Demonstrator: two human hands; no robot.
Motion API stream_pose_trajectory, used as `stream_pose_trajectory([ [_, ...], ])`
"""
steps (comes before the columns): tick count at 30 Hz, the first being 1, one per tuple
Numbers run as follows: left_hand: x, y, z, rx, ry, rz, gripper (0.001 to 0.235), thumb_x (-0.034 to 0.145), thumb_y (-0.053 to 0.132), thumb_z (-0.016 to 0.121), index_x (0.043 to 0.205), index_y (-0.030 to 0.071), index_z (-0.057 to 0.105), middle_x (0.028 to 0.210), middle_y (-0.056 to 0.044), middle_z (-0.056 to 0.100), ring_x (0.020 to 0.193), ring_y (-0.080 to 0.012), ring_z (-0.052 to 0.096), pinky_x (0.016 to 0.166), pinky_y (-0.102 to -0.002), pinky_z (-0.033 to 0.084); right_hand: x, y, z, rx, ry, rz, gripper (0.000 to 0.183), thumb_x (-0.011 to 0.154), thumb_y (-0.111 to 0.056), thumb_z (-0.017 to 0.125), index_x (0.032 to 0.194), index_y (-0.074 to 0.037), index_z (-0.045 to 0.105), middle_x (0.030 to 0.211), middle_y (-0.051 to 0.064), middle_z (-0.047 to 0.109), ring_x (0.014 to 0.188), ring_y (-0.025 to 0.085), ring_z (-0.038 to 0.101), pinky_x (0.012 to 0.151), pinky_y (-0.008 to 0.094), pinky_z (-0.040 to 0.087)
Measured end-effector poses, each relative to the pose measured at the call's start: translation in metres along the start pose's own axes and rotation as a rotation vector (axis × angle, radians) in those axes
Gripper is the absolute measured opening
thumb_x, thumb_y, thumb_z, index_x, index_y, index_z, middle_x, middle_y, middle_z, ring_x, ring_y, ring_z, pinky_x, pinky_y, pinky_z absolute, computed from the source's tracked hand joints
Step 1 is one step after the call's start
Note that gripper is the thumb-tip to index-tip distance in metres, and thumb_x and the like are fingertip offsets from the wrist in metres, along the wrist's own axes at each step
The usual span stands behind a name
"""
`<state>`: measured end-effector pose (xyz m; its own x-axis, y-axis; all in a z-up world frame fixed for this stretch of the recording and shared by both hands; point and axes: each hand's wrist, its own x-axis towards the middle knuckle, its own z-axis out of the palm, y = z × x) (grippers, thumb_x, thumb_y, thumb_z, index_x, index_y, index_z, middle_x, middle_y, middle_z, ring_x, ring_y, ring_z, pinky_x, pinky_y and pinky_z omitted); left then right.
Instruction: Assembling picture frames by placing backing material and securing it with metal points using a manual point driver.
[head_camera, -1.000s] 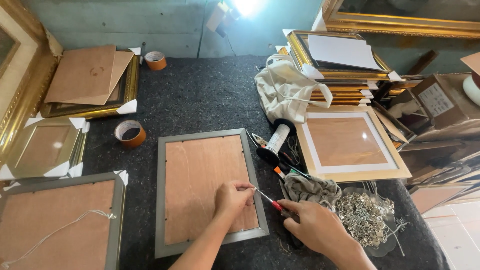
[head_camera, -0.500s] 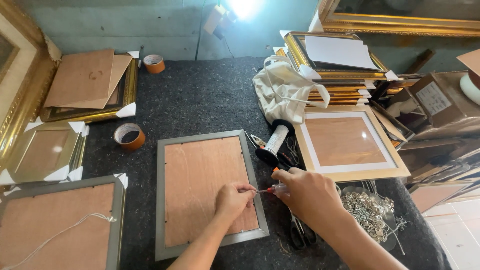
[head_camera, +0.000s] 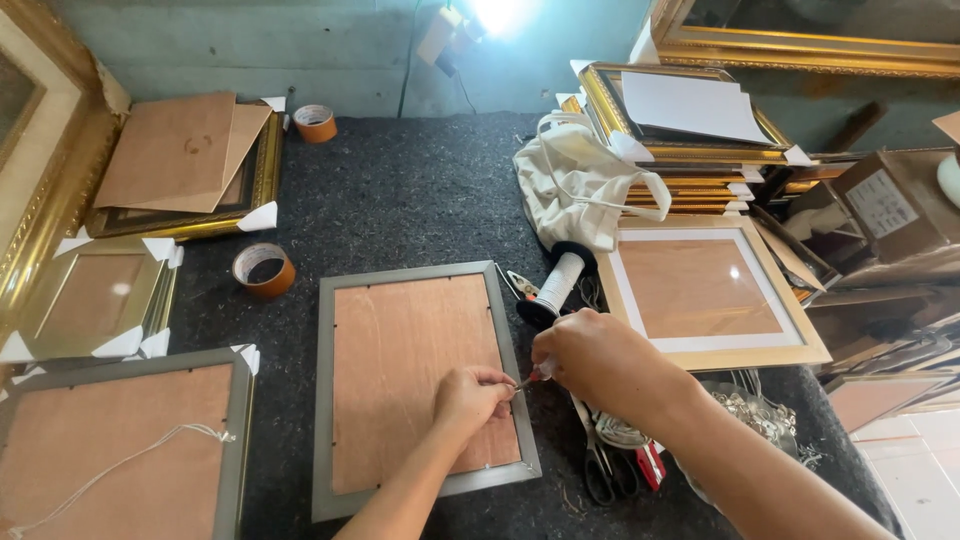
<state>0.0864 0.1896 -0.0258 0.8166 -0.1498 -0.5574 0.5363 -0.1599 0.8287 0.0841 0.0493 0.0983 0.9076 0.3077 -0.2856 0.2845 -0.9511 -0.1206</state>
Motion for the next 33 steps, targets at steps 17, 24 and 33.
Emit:
stream_pose_trajectory([
  [17, -0.015, 0.030, 0.001, 0.213, 0.016, -0.103, 0.010, 0.076, 0.011, 0.065, 0.083, 0.009, 0.072, 0.073, -0.004, 0.069, 0.054, -0.0110, 0.064, 0.057, -0.018, 0.053, 0.017, 0.010, 0.013, 0.077, 0.075, -0.120, 0.018, 0.067, -0.006, 0.056, 0.068, -0.020, 0.068, 0.064, 0.004, 0.064, 0.063, 0.025, 0.060, 0.055, 0.037, 0.045],
  [24, -0.014, 0.026, 0.001, 0.262, 0.023, -0.106, 0.010, 0.076, 0.013, 0.064, 0.081, 0.011, 0.072, 0.072, -0.002, 0.069, 0.052, -0.0101, 0.064, 0.057, -0.017, 0.053, 0.028, 0.008, 0.025, -0.231, 0.066, 0.082, 0.039, 0.082, -0.043, 0.050, 0.061, -0.012, 0.062, 0.062, 0.011, 0.060, 0.062, 0.029, 0.060, 0.052, 0.038, 0.044],
  [33, -0.016, 0.013, 0.002, 0.240, 0.073, 0.006, 0.008, 0.076, 0.015, 0.065, 0.080, 0.011, 0.070, 0.061, -0.002, 0.067, 0.053, -0.0086, 0.064, 0.061, -0.018, 0.054, -0.001, -0.023, -0.028, -0.271, -0.195, 0.143, 0.034, 0.083, -0.047, 0.043, 0.094, -0.017, 0.055, 0.092, 0.005, 0.060, 0.083, 0.027, 0.059, 0.066, 0.038, 0.044],
])
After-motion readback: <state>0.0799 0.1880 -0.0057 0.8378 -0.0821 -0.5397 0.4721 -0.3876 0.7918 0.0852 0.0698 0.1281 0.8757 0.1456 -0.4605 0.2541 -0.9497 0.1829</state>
